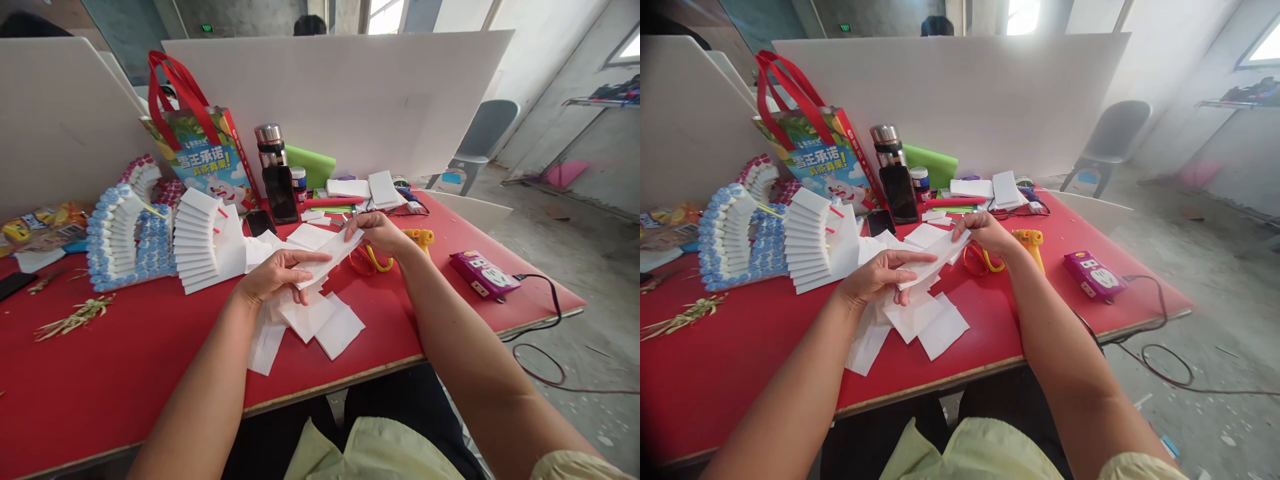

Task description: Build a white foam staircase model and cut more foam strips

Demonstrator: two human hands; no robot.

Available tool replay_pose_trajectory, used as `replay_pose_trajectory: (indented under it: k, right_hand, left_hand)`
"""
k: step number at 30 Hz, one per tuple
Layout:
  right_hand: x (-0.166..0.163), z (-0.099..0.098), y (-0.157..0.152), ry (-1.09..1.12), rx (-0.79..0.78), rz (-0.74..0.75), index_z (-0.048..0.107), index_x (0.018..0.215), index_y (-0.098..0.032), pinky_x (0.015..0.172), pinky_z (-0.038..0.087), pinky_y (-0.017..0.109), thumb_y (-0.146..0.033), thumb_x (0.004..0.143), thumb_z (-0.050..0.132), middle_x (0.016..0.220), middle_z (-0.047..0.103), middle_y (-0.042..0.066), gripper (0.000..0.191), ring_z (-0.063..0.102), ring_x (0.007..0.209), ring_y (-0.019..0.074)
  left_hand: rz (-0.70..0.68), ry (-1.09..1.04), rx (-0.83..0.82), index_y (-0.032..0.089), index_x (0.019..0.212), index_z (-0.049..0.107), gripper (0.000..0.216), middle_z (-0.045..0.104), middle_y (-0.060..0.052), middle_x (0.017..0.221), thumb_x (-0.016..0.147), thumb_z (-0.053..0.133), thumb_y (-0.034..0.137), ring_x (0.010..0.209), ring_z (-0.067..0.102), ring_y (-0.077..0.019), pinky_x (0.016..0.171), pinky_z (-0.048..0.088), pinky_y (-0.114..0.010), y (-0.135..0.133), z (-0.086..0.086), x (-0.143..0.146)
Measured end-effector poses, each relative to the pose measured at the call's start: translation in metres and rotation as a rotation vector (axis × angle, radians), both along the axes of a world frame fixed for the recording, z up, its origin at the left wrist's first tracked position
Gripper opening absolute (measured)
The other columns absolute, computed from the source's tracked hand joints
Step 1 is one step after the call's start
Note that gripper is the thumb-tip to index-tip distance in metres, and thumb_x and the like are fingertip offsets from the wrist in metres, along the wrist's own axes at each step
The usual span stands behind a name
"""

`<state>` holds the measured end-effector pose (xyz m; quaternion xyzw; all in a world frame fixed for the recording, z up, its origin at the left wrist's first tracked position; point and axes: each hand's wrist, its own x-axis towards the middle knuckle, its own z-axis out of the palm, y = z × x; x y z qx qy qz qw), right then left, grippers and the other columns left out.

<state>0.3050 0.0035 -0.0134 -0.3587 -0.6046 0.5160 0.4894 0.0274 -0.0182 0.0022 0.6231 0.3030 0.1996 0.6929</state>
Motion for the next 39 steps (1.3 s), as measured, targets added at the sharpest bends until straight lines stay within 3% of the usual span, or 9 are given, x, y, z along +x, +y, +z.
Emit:
replay_pose_trajectory:
  k: [5,8,12,16,19,25,31,35,39]
  right_hand:
    - [-0.006,-0.005,0.007,0.123,-0.056,-0.209,0.069,0.065,-0.017,0.053,0.041,0.024,-0.015,0.059,0.07,0.064,0.062,0.0,0.006,0.051,0.057,0.0104]
    - [-0.014,-0.005,0.009,0.306,-0.172,-0.252,0.065,0.08,-0.019,0.051,0.041,0.024,-0.034,0.066,0.084,0.073,0.063,0.001,0.028,0.052,0.058,0.0101]
    - [-0.03,-0.005,0.004,0.35,-0.346,-0.092,0.059,0.08,-0.019,0.048,0.039,0.023,-0.058,0.066,0.085,0.076,0.061,0.002,0.049,0.051,0.057,0.0092]
    - [-0.046,-0.009,-0.002,0.277,-0.281,-0.012,0.062,0.079,-0.016,0.049,0.032,0.022,-0.045,0.058,0.093,0.066,0.051,-0.005,0.047,0.04,0.054,0.0051]
    - [-0.048,-0.013,-0.001,0.3,-0.254,-0.069,0.062,0.075,-0.014,0.048,0.027,0.022,-0.039,0.055,0.094,0.063,0.049,-0.006,0.045,0.036,0.053,0.0042]
    - [-0.032,-0.008,0.003,0.37,-0.193,-0.179,0.05,0.062,-0.017,0.046,0.024,0.021,-0.035,0.054,0.095,0.056,0.045,-0.007,0.049,0.035,0.051,0.0039]
    - [-0.035,-0.004,0.0,0.297,-0.279,-0.152,0.059,0.072,-0.016,0.043,0.027,0.019,-0.051,0.061,0.09,0.059,0.05,-0.004,0.048,0.042,0.052,0.0061]
    - [-0.038,-0.005,0.0,0.324,-0.192,-0.246,0.06,0.069,-0.015,0.039,0.026,0.019,-0.049,0.056,0.093,0.052,0.048,-0.005,0.049,0.036,0.045,0.0038]
    - [-0.037,-0.006,0.001,0.298,-0.123,-0.294,0.061,0.068,-0.015,0.039,0.033,0.019,-0.05,0.06,0.09,0.048,0.05,-0.004,0.046,0.041,0.042,0.0057]
  left_hand:
    - [0.046,-0.018,0.0,0.02,0.132,0.068,0.056,0.07,-0.005,0.062,0.077,0.077,0.028,0.051,0.07,-0.0198,0.053,0.057,-0.028,0.001,-0.002,0.002]
    - [0.139,-0.058,0.04,0.02,0.132,0.068,0.057,0.072,-0.004,0.068,0.076,0.078,0.026,0.056,0.072,-0.0204,0.055,0.058,-0.028,0.004,-0.005,0.005]
    - [0.249,-0.085,0.083,0.024,0.13,0.069,0.055,0.077,-0.006,0.093,0.076,0.079,0.026,0.06,0.074,-0.0192,0.056,0.06,-0.028,0.006,-0.008,0.011]
    - [0.227,-0.072,0.072,0.026,0.134,0.066,0.055,0.075,-0.008,0.112,0.08,0.076,0.023,0.062,0.075,-0.0183,0.059,0.062,-0.028,0.005,-0.011,0.015]
    - [0.217,-0.051,0.076,0.024,0.137,0.063,0.056,0.077,-0.008,0.109,0.083,0.074,0.022,0.064,0.075,-0.0184,0.059,0.062,-0.027,0.004,-0.011,0.016]
    - [0.209,-0.04,0.091,0.025,0.134,0.066,0.052,0.067,-0.01,0.133,0.083,0.073,0.022,0.064,0.075,-0.018,0.058,0.062,-0.027,0.004,-0.01,0.015]
    - [0.191,-0.029,0.114,0.026,0.133,0.067,0.05,0.07,-0.01,0.127,0.083,0.072,0.023,0.063,0.075,-0.019,0.058,0.062,-0.028,0.003,-0.011,0.015]
    - [0.175,-0.002,0.121,0.024,0.134,0.066,0.051,0.076,-0.01,0.11,0.083,0.072,0.024,0.065,0.076,-0.0213,0.057,0.062,-0.028,0.003,-0.011,0.016]
    - [0.219,-0.055,0.098,0.027,0.145,0.054,0.066,0.076,-0.009,0.111,0.082,0.073,0.027,0.068,0.076,-0.0222,0.061,0.062,-0.03,0.001,-0.008,0.017]
